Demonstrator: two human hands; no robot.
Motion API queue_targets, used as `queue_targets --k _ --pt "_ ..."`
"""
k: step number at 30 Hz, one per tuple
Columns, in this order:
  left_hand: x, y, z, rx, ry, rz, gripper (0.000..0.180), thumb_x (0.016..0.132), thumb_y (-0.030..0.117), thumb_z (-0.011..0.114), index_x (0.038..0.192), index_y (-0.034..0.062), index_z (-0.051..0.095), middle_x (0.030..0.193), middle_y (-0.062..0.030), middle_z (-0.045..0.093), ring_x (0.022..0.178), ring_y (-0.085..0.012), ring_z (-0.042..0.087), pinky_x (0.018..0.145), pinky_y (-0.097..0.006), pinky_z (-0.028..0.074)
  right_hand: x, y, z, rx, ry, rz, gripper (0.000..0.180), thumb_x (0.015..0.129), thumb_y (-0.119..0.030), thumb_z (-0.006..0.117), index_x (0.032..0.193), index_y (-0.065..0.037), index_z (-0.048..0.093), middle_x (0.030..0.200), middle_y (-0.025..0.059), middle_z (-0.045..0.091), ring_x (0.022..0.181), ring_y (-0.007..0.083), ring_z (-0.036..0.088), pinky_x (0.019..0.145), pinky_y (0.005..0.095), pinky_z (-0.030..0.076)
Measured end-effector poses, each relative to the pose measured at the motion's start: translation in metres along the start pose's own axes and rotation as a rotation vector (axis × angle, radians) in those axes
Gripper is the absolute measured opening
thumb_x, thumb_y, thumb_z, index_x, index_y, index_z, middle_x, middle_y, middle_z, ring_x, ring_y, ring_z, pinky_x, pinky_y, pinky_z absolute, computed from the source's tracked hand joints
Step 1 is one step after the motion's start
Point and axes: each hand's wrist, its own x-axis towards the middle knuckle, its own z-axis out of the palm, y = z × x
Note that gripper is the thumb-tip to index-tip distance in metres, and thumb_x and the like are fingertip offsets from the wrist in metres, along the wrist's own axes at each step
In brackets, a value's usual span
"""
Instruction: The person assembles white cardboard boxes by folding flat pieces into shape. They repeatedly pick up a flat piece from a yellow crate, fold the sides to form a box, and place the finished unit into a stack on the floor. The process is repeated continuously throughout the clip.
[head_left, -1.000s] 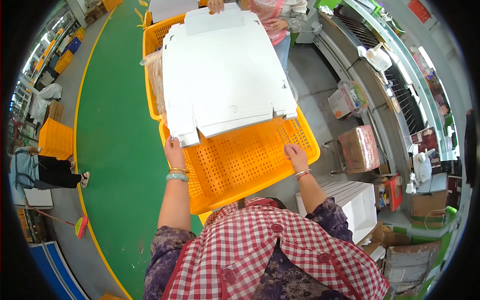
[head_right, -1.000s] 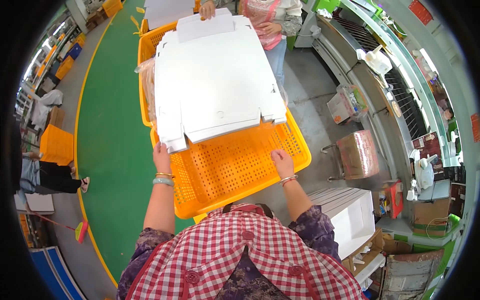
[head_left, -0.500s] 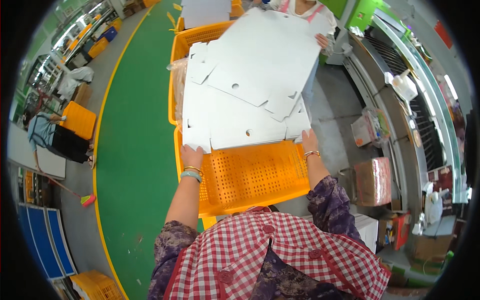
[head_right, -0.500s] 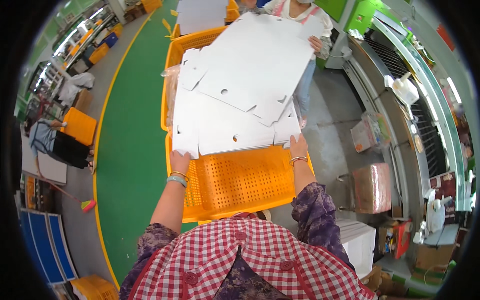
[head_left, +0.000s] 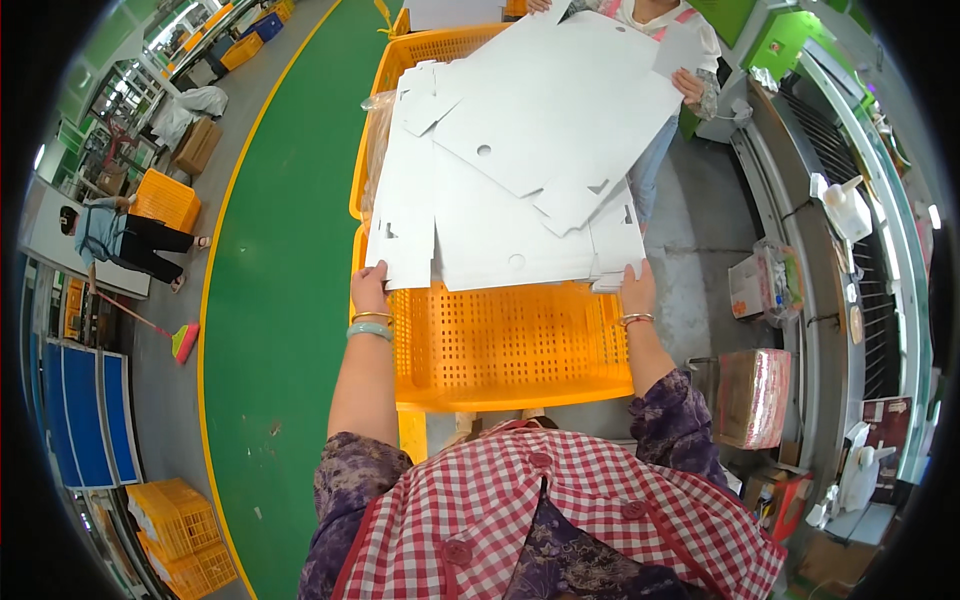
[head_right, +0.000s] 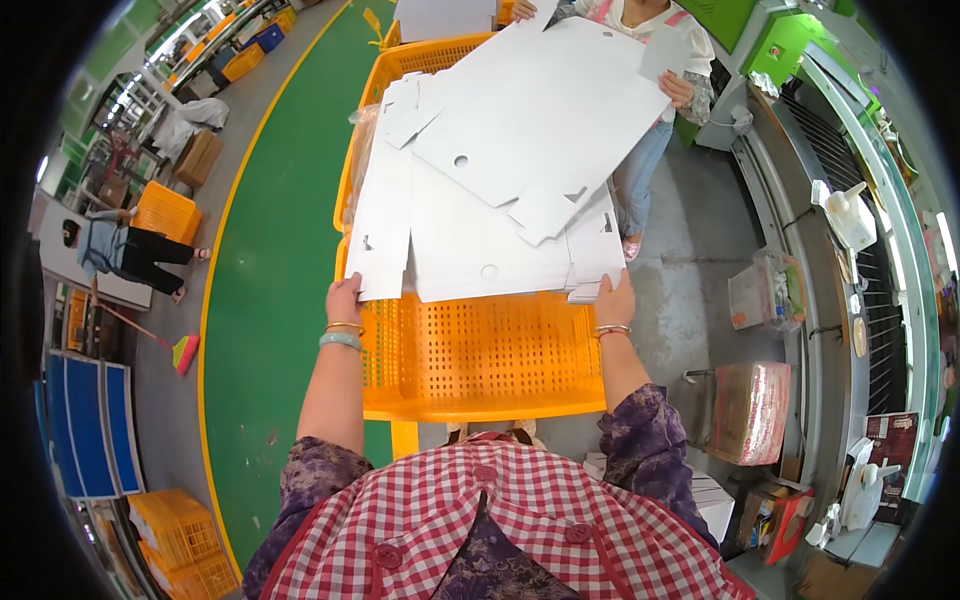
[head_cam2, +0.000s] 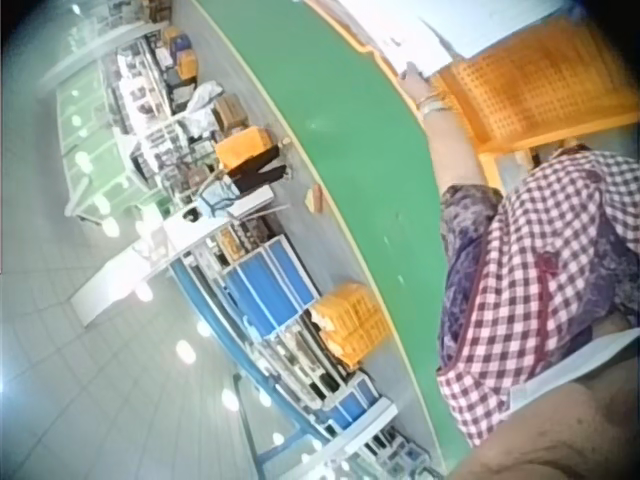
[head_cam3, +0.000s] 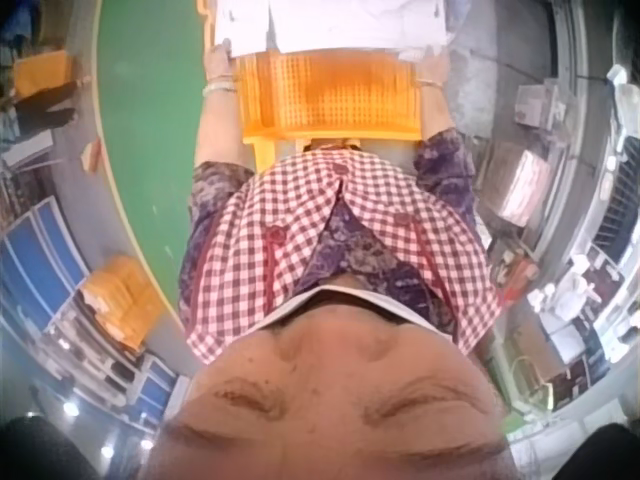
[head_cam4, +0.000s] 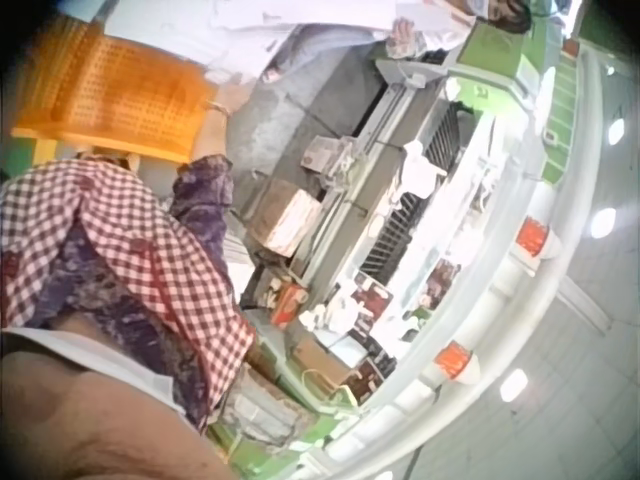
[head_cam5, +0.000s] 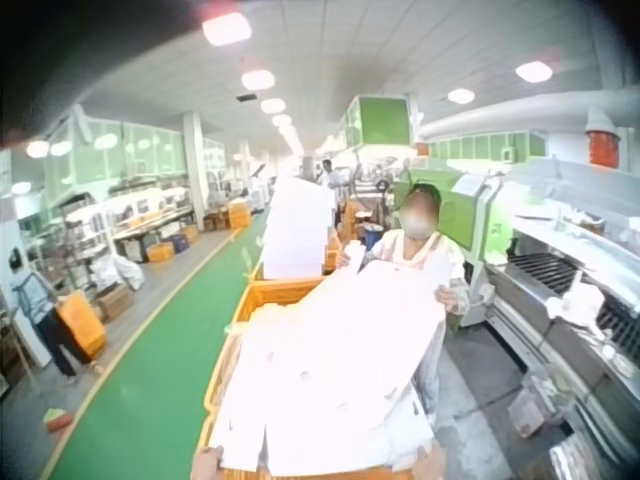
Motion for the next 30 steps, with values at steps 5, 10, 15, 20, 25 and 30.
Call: queue_targets --k 5,10,15,20,25,30 --pt "-0.051 0.026 -0.024 -0.155 -0.243 -0.058 0.023 0.084 0.014 0.059 0.104 0.0038 0.058 0.096 -0.0038 0.063 0.077 -0.0133 0.059 0.058 -0.027 0.044 0.004 0.030 -0.026 0.637 -0.024 0.251 0.033 0.084 -0.016 0.053 0.113 -0.001 0.058 0.081 0.0074 0.063 0.069 0.0163 0.060 0.061 0.0263 0.049" --pt "-0.111 0.049 -0.104 -0.325 -0.490 -0.034 0.025 0.084 0.015 0.058 0.104 0.0005 0.060 0.098 -0.0046 0.062 0.083 -0.0133 0.057 0.063 -0.025 0.044 -0.034 -0.033 -0.117 0.894 -0.157 0.376 0.030 0.080 -0.011 0.047 0.105 -0.003 0.061 0.078 0.0049 0.062 0.061 0.0110 0.056 0.055 0.0237 0.046" --pt "-0.211 0.179 -0.172 -0.323 -0.774 0.557 0.029 0.086 0.013 0.057 0.109 -0.0045 0.058 0.098 -0.0071 0.059 0.084 -0.0147 0.056 0.073 -0.027 0.046 -0.094 -0.145 -0.248 1.053 -0.123 0.129 0.023 0.084 -0.017 0.051 0.095 0.000 0.062 0.082 0.0064 0.063 0.064 0.0111 0.056 0.058 0.0239 0.047" --pt "-0.150 0.211 -0.254 0.325 -0.289 0.828 0.031 0.092 0.016 0.056 0.116 -0.0035 0.055 0.102 -0.0040 0.059 0.093 -0.0132 0.053 0.084 -0.028 0.042 -0.141 -0.256 -0.304 1.092 -0.285 -0.186 0.031 0.092 -0.022 0.054 0.113 0.001 0.056 0.100 0.0101 0.064 0.093 0.0178 0.062 0.082 0.0273 0.048" --pt "-0.140 0.236 -0.251 -0.132 -0.328 0.909 0.029 0.094 0.021 0.055 0.115 0.0002 0.055 0.100 -0.0044 0.059 0.097 -0.0135 0.052 0.087 -0.027 0.040 -0.174 -0.305 -0.319 1.062 -0.138 -0.410 0.028 0.086 -0.011 0.063 0.112 0.000 0.058 0.100 0.0077 0.064 0.088 0.0144 0.061 0.081 0.0264 0.048" --pt "-0.098 0.240 -0.294 -0.500 -0.587 0.803 0.020 0.096 0.021 0.052 0.105 0.0026 0.055 0.093 -0.0029 0.058 0.086 -0.0102 0.052 0.078 -0.026 0.042 -0.187 -0.327 -0.306 0.867 0.169 -0.530 0.024 0.080 -0.014 0.071 0.099 -0.003 0.062 0.091 -0.0004 0.058 0.075 0.0088 0.052 0.072 0.0209 0.043"
